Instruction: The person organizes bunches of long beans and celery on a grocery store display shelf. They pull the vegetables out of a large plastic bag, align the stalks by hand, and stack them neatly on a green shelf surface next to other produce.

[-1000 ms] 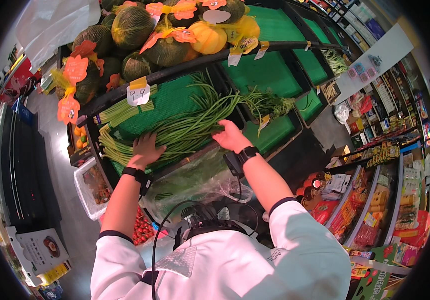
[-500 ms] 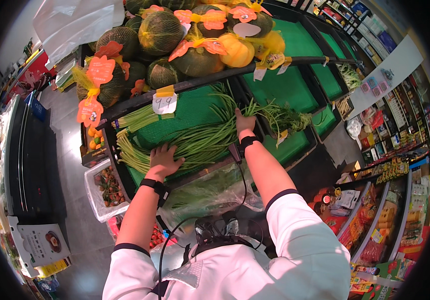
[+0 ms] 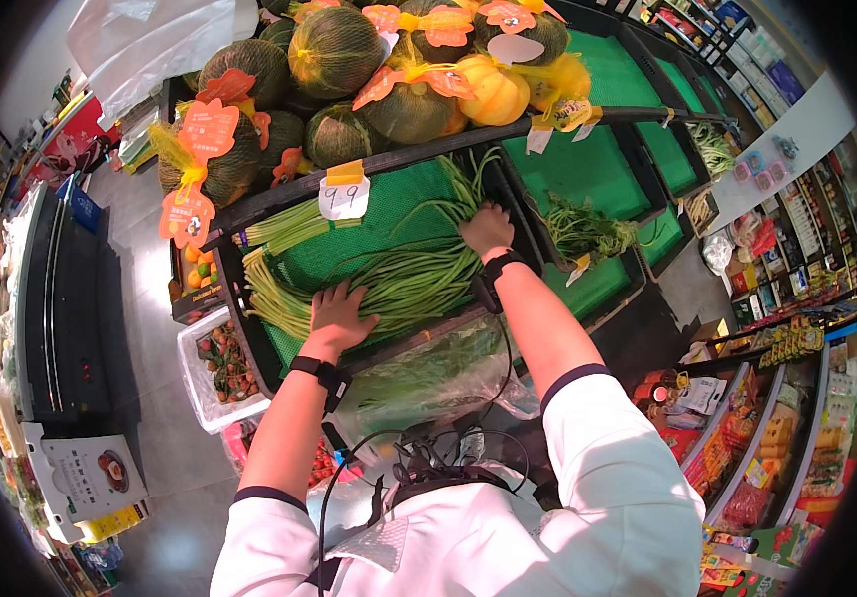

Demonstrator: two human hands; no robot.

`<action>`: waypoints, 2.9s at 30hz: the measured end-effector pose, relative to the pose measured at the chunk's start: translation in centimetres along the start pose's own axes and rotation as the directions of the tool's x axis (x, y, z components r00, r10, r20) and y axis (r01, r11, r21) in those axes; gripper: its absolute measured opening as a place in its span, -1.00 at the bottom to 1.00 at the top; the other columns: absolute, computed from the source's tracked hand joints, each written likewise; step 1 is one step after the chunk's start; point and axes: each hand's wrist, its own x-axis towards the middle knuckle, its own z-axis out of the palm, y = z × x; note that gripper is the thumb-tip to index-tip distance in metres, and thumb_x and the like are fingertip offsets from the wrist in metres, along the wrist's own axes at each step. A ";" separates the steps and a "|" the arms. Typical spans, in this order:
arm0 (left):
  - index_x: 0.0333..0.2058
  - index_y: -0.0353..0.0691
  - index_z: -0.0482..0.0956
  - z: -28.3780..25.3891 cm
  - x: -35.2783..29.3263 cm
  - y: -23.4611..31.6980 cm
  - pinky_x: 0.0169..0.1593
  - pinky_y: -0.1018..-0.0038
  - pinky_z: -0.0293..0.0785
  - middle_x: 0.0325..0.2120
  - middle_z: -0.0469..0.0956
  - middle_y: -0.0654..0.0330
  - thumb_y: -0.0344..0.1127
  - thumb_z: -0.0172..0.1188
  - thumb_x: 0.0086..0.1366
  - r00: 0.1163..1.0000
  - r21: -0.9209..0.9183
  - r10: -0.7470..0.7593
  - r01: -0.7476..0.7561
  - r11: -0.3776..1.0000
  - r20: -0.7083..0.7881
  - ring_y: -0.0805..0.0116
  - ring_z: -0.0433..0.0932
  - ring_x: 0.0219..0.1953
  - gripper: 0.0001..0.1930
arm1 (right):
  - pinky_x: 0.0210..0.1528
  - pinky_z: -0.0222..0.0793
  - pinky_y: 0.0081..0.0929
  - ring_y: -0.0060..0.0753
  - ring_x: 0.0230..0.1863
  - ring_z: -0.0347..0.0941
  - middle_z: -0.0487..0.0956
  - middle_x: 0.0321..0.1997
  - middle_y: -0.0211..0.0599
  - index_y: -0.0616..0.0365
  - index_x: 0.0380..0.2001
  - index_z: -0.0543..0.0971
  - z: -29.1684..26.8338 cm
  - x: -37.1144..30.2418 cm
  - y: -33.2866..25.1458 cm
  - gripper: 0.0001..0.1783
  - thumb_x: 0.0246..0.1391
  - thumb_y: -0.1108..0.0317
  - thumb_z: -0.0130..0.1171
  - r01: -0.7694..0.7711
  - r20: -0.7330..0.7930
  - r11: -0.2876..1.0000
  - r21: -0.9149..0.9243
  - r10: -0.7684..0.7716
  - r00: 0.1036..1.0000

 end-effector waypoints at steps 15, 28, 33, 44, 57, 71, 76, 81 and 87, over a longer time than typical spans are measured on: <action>0.18 0.01 0.35 0.9 0.0 0.0 0.32 0.08 -0.03 0.24 0.21 0.00 0.16 0.17 0.14 0.997 0.039 0.024 -0.021 0.999 -0.073 -0.06 0.17 0.26 -0.33 | -0.01 0.45 -0.22 -0.04 0.02 0.47 0.55 0.03 -0.09 -0.03 0.19 0.38 -1.1 -0.4 -3.4 -0.33 -0.08 0.50 0.17 0.667 -0.088 0.742 0.061 -0.662 0.744; 0.21 -0.01 0.32 1.2 0.3 0.2 0.34 0.05 -0.07 0.28 0.15 -0.01 0.17 0.14 0.16 0.996 0.025 0.042 -0.040 0.999 -0.076 -0.09 0.13 0.29 -0.31 | 0.24 0.20 -0.09 0.01 0.26 0.22 0.17 0.34 -0.05 0.29 0.27 0.16 -0.9 0.0 1.6 -0.16 0.03 0.06 0.20 0.178 -0.221 0.971 -0.159 -0.210 0.952; 0.29 -0.03 0.20 0.5 -0.9 0.7 0.39 0.03 -0.17 0.33 0.06 0.01 0.17 0.10 0.20 0.993 0.135 0.067 -0.054 0.989 -0.099 -0.11 0.00 0.35 -0.26 | 0.36 0.04 -0.12 -0.01 0.30 0.15 0.16 0.35 -0.11 0.11 0.29 0.19 -1.2 -4.5 1.0 -0.24 0.10 0.02 0.13 0.444 -0.071 0.849 -0.287 -0.481 0.874; 0.23 -0.26 0.26 -4.3 -5.9 1.4 0.34 0.18 0.06 0.25 0.21 -0.11 -0.01 0.15 0.25 0.977 -0.117 0.063 -0.088 0.989 -0.204 -0.10 0.12 0.31 -0.33 | 0.33 0.09 -0.13 0.11 0.36 0.08 0.08 0.41 0.03 0.15 0.32 0.12 -4.8 -4.7 3.8 -0.20 0.14 0.00 0.10 0.500 -0.066 0.866 0.015 -0.498 0.865; 0.17 -0.44 0.24 5.4 -26.5 6.4 0.09 0.38 0.40 0.03 0.45 -0.04 -0.24 0.32 0.18 0.711 -0.761 -0.634 0.220 0.611 -0.304 0.28 0.47 0.04 -0.32 | -0.49 0.25 -0.26 -0.05 -0.63 0.30 0.39 -0.67 -0.03 0.28 -0.56 0.45 -14.1 -18.2 16.3 -0.54 0.23 0.07 0.04 0.399 -0.103 0.749 0.529 -0.410 0.906; -0.27 -0.25 0.51 6.0 -26.7 10.4 -0.12 0.56 0.33 -0.35 0.56 0.27 -0.38 0.07 0.27 0.729 -0.975 -0.667 -0.220 -0.015 -0.154 0.51 0.45 -0.29 -0.89 | 0.02 0.39 -0.14 -0.01 0.01 0.43 0.53 -0.02 -0.19 0.09 -0.01 0.51 3.0 -27.3 20.4 -0.64 0.11 0.30 0.02 0.779 0.344 0.457 0.430 -0.880 0.327; -0.15 -0.29 0.51 5.5 -28.3 7.1 -0.21 0.58 0.30 -0.45 0.49 0.35 -0.35 0.10 0.27 0.811 -0.989 -0.567 -0.143 0.046 -0.143 0.57 0.41 -0.35 -0.79 | 0.02 0.40 -0.13 -0.04 0.04 0.43 0.53 0.01 -0.18 0.04 -0.02 0.53 3.5 -28.3 17.2 -0.64 0.11 0.31 0.00 0.729 0.405 0.630 0.267 -0.760 0.508; 0.11 -0.29 0.41 5.2 -28.8 3.8 -0.25 0.62 0.30 -0.38 0.47 0.36 -0.39 0.14 0.25 0.928 -0.978 -0.365 -0.135 -0.161 -0.068 0.60 0.39 -0.34 -0.56 | 0.04 0.39 -0.12 -0.02 0.06 0.43 0.54 0.00 -0.14 0.04 -0.02 0.54 3.3 -29.0 9.6 -0.64 0.10 0.30 0.00 0.786 0.367 0.537 0.308 -0.829 0.422; 0.22 -0.29 0.26 4.3 -28.1 2.8 -0.12 0.56 0.35 -0.23 0.48 0.29 -0.40 0.13 0.26 0.941 -0.940 -0.338 -0.130 -0.315 -0.017 0.51 0.43 -0.22 -0.45 | 0.10 0.36 -0.17 0.06 0.08 0.42 0.52 0.05 -0.01 0.16 0.09 0.44 7.1 -30.9 -0.9 -0.51 0.07 0.25 0.07 0.687 0.466 0.583 0.433 -0.798 0.384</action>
